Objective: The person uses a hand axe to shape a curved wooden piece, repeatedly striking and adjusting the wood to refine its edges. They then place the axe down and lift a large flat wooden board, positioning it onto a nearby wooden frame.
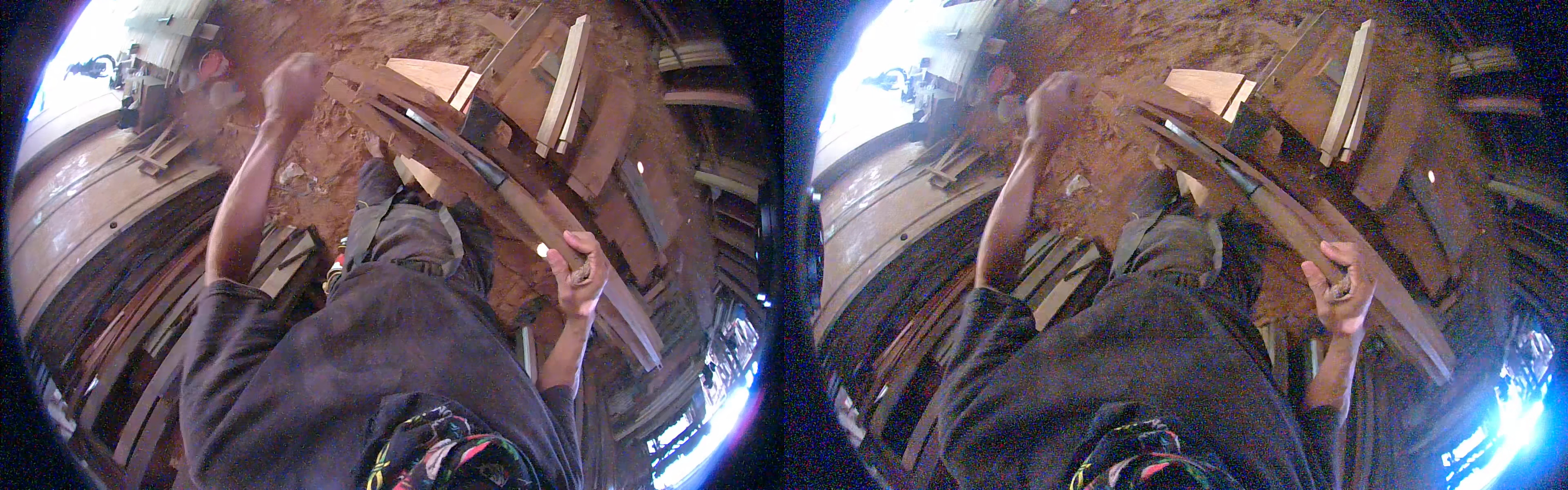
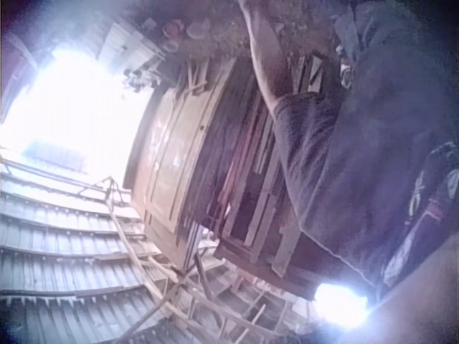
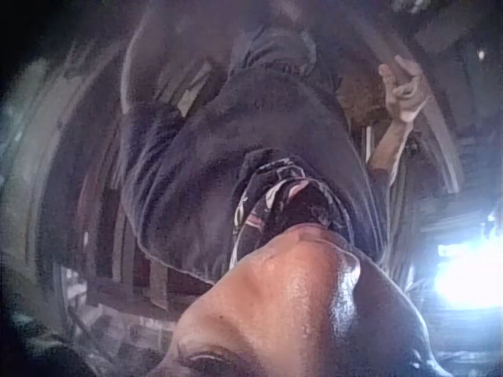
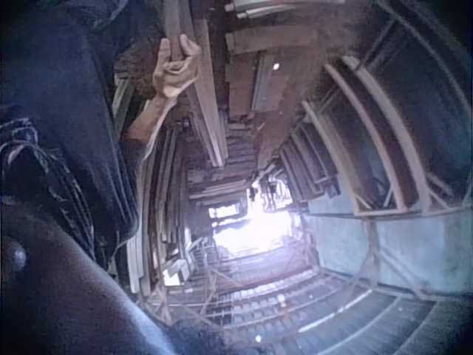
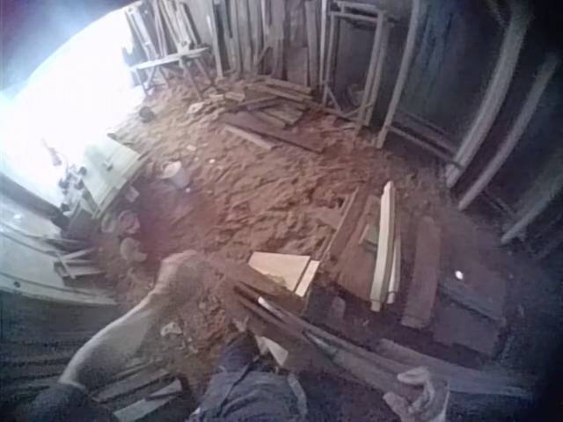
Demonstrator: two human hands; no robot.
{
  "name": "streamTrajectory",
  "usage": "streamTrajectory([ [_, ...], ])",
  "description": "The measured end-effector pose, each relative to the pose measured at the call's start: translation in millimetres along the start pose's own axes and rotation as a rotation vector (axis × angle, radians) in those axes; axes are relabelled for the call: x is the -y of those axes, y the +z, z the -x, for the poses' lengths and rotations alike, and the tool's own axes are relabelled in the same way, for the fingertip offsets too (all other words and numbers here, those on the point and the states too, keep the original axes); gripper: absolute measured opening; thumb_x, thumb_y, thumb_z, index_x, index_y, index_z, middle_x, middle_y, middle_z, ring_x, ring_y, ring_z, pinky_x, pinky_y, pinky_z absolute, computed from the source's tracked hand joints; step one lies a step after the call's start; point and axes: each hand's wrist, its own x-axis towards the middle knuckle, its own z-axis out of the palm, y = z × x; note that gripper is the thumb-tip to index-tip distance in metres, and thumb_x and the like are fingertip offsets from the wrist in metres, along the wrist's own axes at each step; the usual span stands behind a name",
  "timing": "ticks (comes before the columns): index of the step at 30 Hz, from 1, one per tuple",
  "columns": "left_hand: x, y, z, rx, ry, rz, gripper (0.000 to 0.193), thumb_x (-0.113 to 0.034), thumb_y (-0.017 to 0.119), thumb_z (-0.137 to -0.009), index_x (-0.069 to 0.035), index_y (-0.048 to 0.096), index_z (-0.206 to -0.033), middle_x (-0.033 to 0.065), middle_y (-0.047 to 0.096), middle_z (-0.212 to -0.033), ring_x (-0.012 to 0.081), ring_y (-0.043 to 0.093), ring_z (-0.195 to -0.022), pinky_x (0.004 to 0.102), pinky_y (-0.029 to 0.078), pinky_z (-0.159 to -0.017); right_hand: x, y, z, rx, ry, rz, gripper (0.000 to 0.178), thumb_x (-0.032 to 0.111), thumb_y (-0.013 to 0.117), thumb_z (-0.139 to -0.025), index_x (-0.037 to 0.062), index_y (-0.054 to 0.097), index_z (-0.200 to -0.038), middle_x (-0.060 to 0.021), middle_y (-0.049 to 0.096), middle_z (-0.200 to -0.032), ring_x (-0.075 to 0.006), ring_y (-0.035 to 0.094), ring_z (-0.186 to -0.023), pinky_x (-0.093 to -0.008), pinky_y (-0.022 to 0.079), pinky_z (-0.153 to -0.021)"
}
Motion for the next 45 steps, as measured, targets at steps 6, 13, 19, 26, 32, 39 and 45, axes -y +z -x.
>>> streamTrajectory([
  [6, -99, -16, 59, -0.153, 0.381, 0.520, 0.067, -0.021, 0.080, -0.068, -0.012, 0.057, -0.130, 0.0151, 0.058, -0.130, 0.0377, 0.053, -0.122, 0.0495, 0.046, -0.101, -5, 16, -17, 0.011, -0.037, -0.019, 0.034, 0.009, 0.085, -0.077, 0.0029, 0.066, -0.104, -0.0141, 0.071, -0.102, -0.0300, 0.068, -0.095, -0.0384, 0.053, -0.086],
  [13, -221, 23, 104, 0.022, 0.679, 0.667, 0.064, -0.029, 0.085, -0.066, -0.012, 0.058, -0.121, 0.0079, 0.061, -0.111, 0.0288, 0.059, -0.110, 0.0447, 0.046, -0.095, 12, 19, -35, 0.027, -0.073, 0.021, 0.032, 0.011, 0.084, -0.078, 0.0020, 0.066, -0.103, -0.0152, 0.071, -0.100, -0.0294, 0.069, -0.090, -0.0380, 0.054, -0.083],
  [19, -222, 46, 87, 0.086, 0.698, 0.575, 0.047, -0.029, 0.085, -0.063, -0.012, 0.059, -0.099, 0.0057, 0.063, -0.097, 0.0268, 0.064, -0.098, 0.0430, 0.048, -0.085, 18, 22, -40, 0.071, -0.070, 0.012, 0.029, 0.010, 0.080, -0.083, -0.0017, 0.064, -0.105, -0.0136, 0.067, -0.099, -0.0212, 0.064, -0.089, -0.0328, 0.051, -0.082],
  [26, -220, 55, 84, 0.057, 0.695, 0.609, 0.044, -0.021, 0.082, -0.058, -0.013, 0.061, -0.095, 0.0041, 0.065, -0.092, 0.0268, 0.066, -0.095, 0.0422, 0.050, -0.081, 21, 27, -43, 0.042, -0.018, 0.060, 0.029, 0.012, 0.084, -0.078, 0.0040, 0.066, -0.100, -0.0123, 0.070, -0.095, -0.0287, 0.068, -0.086, -0.0375, 0.052, -0.080],
  [32, -213, 56, 80, -0.013, 0.711, 0.720, 0.042, -0.019, 0.081, -0.057, -0.017, 0.062, -0.094, 0.0016, 0.065, -0.090, 0.0259, 0.066, -0.092, 0.0417, 0.050, -0.080, 23, 43, -42, -0.034, -0.008, -0.008, 0.028, 0.012, 0.083, -0.078, 0.0038, 0.066, -0.098, -0.0132, 0.070, -0.094, -0.0279, 0.067, -0.085, -0.0375, 0.052, -0.080],
  [39, -202, 80, 81, 0.011, 0.713, 0.484, 0.012, -0.017, 0.065, -0.077, -0.013, 0.062, -0.089, 0.0044, 0.063, -0.085, 0.0264, 0.068, -0.086, 0.0416, 0.053, -0.074, -24, 73, -29, -0.034, -0.022, -0.080, 0.027, 0.013, 0.080, -0.084, 0.0031, 0.063, -0.101, -0.0122, 0.070, -0.094, -0.0265, 0.068, -0.087, -0.0343, 0.053, -0.082],
  [45, -225, 19, 70, 0.019, 0.779, 0.284, 0.011, -0.021, 0.063, -0.081, -0.011, 0.062, -0.085, 0.0060, 0.063, -0.081, 0.0274, 0.069, -0.084, 0.0422, 0.054, -0.073, -33, 61, -14, -0.199, -0.076, -0.291, 0.033, 0.008, 0.084, -0.080, 0.0049, 0.062, -0.105, -0.0144, 0.067, -0.105, -0.0284, 0.065, -0.098, -0.0380, 0.052, -0.085],
])
